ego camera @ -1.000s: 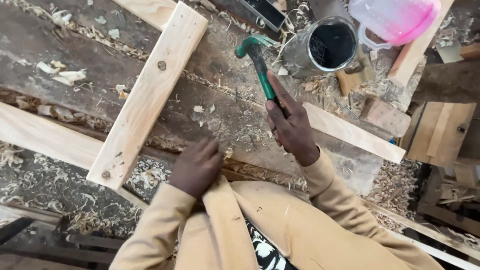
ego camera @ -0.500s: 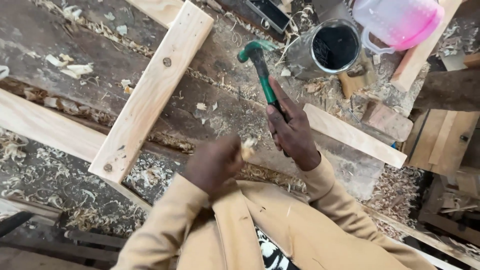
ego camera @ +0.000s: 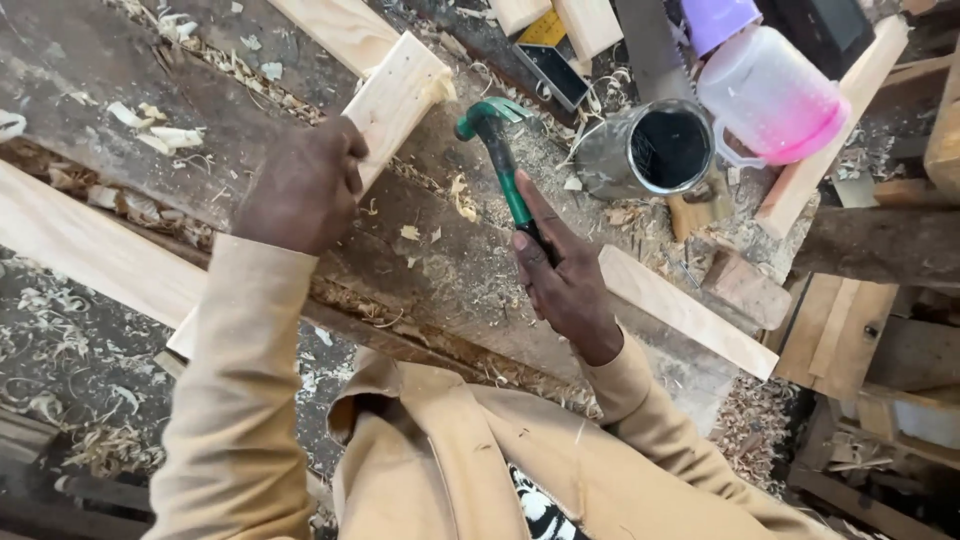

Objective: Assembling a wooden frame by aligning planks and hammering nails into the joints.

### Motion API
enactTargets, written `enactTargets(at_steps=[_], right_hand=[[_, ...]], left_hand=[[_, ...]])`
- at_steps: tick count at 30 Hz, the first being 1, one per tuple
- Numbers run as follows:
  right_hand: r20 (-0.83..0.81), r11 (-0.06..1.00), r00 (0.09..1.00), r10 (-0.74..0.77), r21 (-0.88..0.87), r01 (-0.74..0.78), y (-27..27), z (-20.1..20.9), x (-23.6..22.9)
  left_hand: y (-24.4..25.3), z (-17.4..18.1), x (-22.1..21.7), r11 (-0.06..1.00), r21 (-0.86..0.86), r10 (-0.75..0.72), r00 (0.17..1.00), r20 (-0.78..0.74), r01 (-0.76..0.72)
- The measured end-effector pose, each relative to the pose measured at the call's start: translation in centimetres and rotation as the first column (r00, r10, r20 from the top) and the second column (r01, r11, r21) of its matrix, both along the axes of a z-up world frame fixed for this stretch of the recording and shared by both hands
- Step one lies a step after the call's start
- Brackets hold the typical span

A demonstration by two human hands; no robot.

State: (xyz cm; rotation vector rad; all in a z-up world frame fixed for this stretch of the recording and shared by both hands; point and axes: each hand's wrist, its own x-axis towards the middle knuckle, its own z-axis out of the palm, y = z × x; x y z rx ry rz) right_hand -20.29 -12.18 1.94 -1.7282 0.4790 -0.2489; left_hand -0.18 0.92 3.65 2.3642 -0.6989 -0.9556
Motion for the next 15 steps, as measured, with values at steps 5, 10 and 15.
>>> enactTargets(at_steps=[5, 10, 15], right_hand=[[0.089, 0.967, 0.975, 0.205, -0.172, -0.188, -0.7, -1.4, 1.9], [0.088, 0.950, 0.983, 0.160, -0.285, -0.129, -2.5, -1.7, 4.4], [0.042, 0.982, 0.981, -0.189, 0.001, 0.189, -2.4, 1.4, 5.0]], left_hand=[[-0.3, -5.7, 2.1, 0.930, -0.357, 0.277, 0.807, 0.523, -0.088], [-0.7, -9.9, 2.1, 0.859, -0.476, 0.477, 0.628, 0.615, -0.188], [-0.2, -7.4, 0.1, 0.684, -0.669, 0.600, 0.746, 0.288, -0.291]])
